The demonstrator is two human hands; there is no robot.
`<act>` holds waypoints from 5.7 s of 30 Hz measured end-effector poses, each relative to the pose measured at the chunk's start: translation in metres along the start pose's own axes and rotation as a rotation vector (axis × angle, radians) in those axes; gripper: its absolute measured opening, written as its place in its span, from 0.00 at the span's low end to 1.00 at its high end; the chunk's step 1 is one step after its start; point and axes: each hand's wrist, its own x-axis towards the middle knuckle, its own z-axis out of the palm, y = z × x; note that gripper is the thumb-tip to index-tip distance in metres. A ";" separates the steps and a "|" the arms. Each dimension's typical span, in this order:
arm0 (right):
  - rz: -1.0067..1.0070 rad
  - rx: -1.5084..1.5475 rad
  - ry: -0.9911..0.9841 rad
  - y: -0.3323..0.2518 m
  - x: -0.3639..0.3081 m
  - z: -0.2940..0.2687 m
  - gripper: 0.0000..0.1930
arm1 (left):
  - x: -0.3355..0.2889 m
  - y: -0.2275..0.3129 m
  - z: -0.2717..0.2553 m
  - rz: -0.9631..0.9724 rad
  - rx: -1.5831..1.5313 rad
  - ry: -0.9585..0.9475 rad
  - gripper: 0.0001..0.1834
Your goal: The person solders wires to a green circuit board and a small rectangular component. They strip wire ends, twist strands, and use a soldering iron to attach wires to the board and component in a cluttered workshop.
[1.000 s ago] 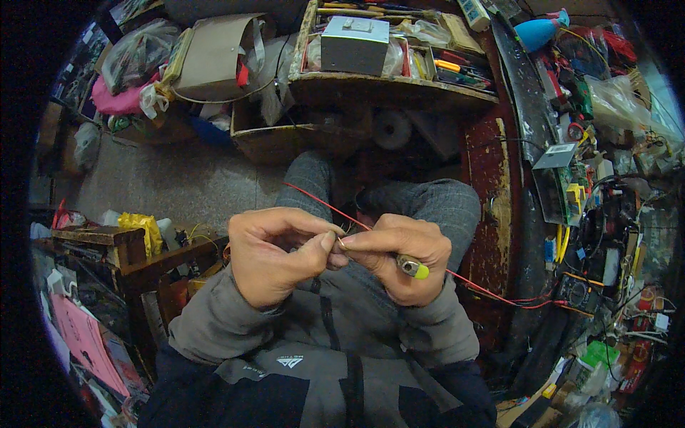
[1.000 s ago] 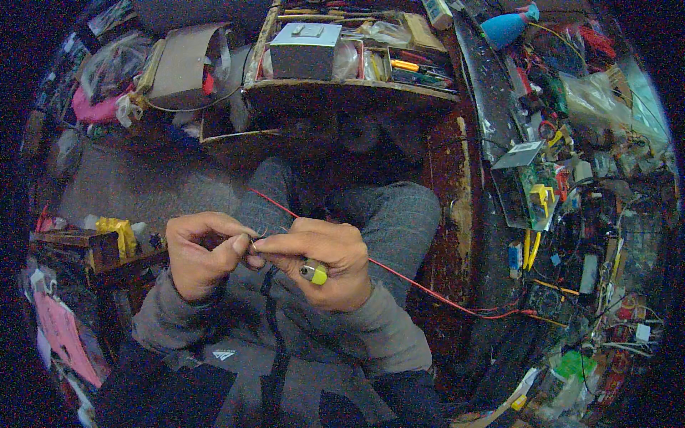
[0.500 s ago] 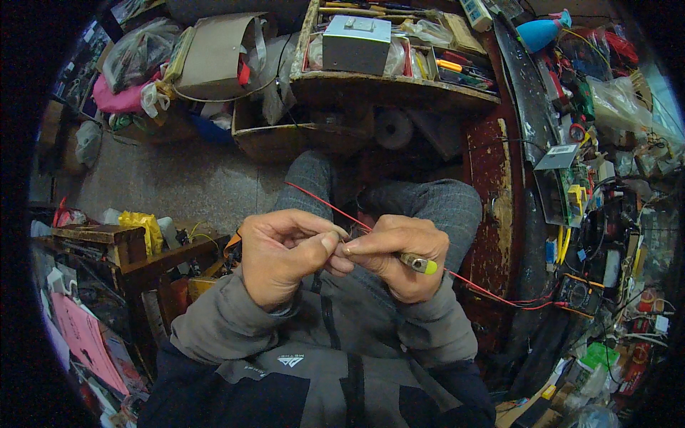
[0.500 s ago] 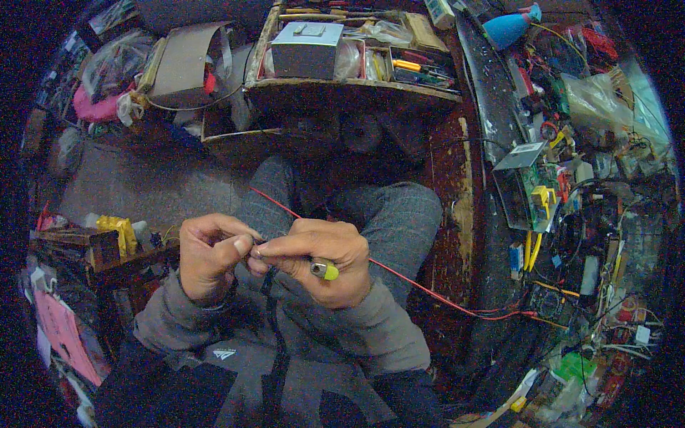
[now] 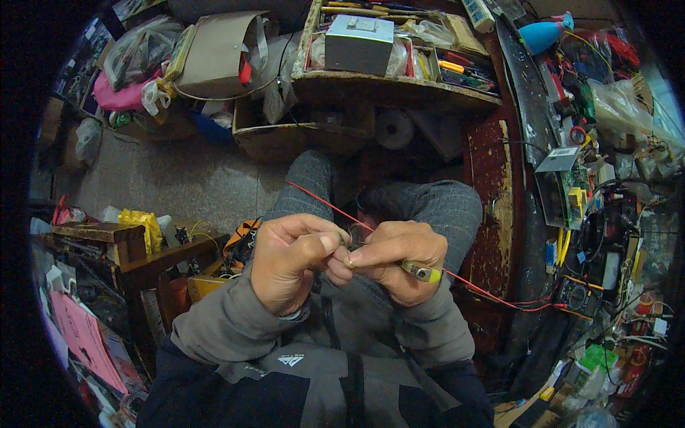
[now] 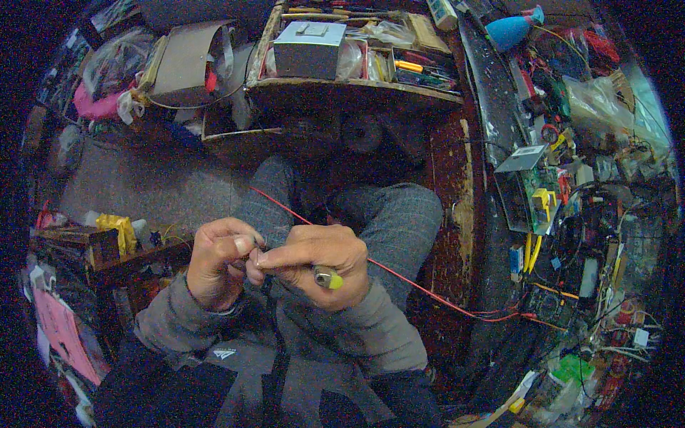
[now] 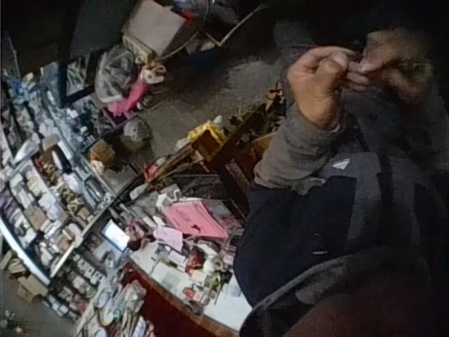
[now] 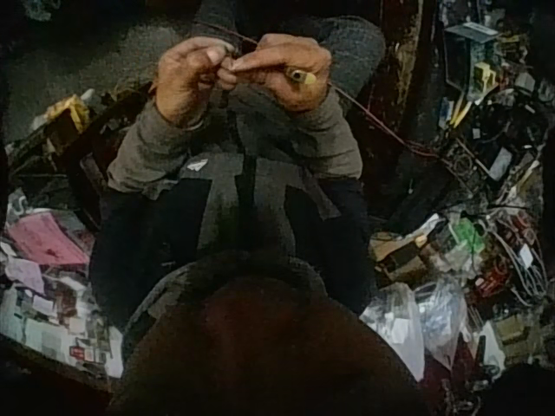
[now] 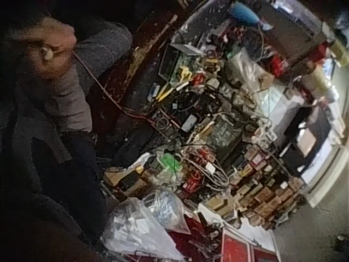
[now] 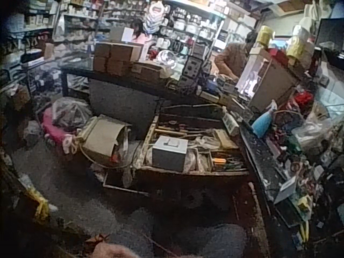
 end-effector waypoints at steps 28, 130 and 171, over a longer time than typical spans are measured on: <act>0.214 0.253 0.144 0.012 -0.015 -0.005 0.06 | 0.007 0.005 -0.008 0.132 0.074 -0.102 0.15; 0.520 0.295 0.190 -0.098 0.032 -0.040 0.16 | 0.028 0.030 0.060 0.894 0.503 -0.287 0.12; 0.476 0.443 0.315 -0.089 0.035 -0.036 0.12 | 0.033 0.017 0.063 0.895 0.412 -0.325 0.09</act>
